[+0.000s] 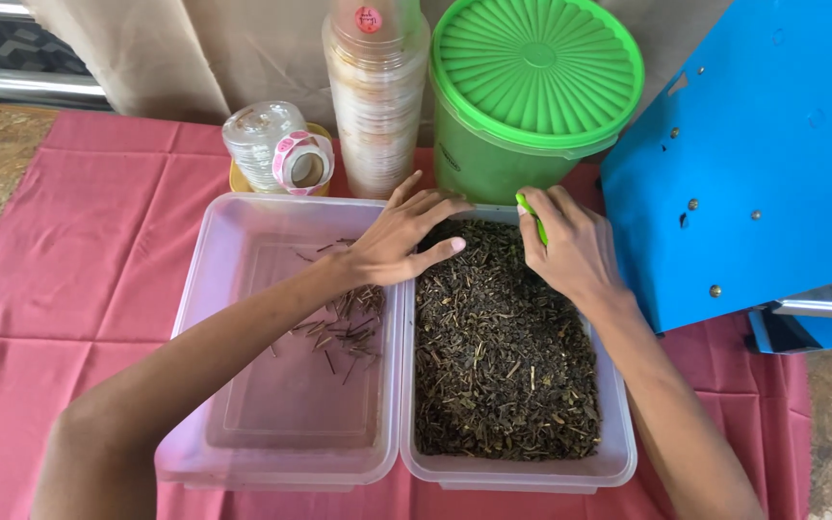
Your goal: Sorting through dried tea leaves to remove stems and debris using a spoon and hands
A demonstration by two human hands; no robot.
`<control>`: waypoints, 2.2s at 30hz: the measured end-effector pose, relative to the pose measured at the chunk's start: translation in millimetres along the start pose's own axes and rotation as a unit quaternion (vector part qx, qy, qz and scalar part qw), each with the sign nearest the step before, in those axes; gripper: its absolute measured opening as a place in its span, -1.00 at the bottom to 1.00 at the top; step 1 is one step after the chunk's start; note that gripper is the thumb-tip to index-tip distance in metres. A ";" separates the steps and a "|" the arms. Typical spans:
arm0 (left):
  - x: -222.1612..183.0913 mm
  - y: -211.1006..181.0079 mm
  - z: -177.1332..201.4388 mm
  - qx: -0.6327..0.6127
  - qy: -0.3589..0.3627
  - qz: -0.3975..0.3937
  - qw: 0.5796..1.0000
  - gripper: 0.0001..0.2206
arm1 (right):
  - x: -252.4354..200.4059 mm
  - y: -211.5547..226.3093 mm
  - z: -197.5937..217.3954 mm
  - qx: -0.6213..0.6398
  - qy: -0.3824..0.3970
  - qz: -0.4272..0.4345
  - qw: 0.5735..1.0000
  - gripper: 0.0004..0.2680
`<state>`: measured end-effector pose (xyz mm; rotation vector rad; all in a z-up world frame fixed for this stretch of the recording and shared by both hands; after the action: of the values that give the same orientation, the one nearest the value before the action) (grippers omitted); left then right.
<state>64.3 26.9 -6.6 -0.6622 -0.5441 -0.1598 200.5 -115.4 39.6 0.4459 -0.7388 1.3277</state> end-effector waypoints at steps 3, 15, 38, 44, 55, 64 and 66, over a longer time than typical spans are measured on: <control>4.3 2.2 0.7 -0.053 0.011 0.058 0.997 -0.51 | 3.8 1.8 -2.8 0.042 0.069 -0.008 0.997 -0.87; 5.8 -1.2 -2.8 0.023 0.012 0.078 0.997 -0.59 | 0.1 4.0 -11.0 0.156 0.197 -0.039 0.967 -0.86; 3.7 -8.4 -0.4 0.045 -0.016 0.022 0.999 -0.72 | 6.8 14.8 -6.3 0.304 0.223 -0.044 0.925 -0.94; 8.8 -49.0 5.6 0.086 0.019 -0.084 0.993 -0.74 | 6.8 14.7 -7.1 0.306 0.214 -0.039 0.927 -0.94; 5.6 -48.9 1.4 0.109 0.012 -0.121 0.987 -0.81 | 8.4 16.7 -5.3 0.307 0.233 -0.053 0.921 -0.91; 6.5 -50.3 2.0 0.148 -0.004 -0.160 0.976 -0.85 | 7.8 10.4 -12.4 0.305 0.232 -0.058 0.922 -0.93; 4.6 -44.8 -1.1 0.122 -0.006 -0.148 0.981 -0.84 | 6.8 12.3 -12.7 0.313 0.254 -0.074 0.912 -0.89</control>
<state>54.9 -8.7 19.3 -0.3400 -0.6610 -0.3626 191.9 -99.4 34.1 0.6117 0.1721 1.4366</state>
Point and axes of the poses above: each hand's wrist, its own x-axis towards the middle knuckle, its own z-axis out of the back of the hand, y = z × x, the point moved 7 cm from there along x, towards the middle knuckle, and after that the axes turned 8 degrees about -x, right-handed, at the moved point
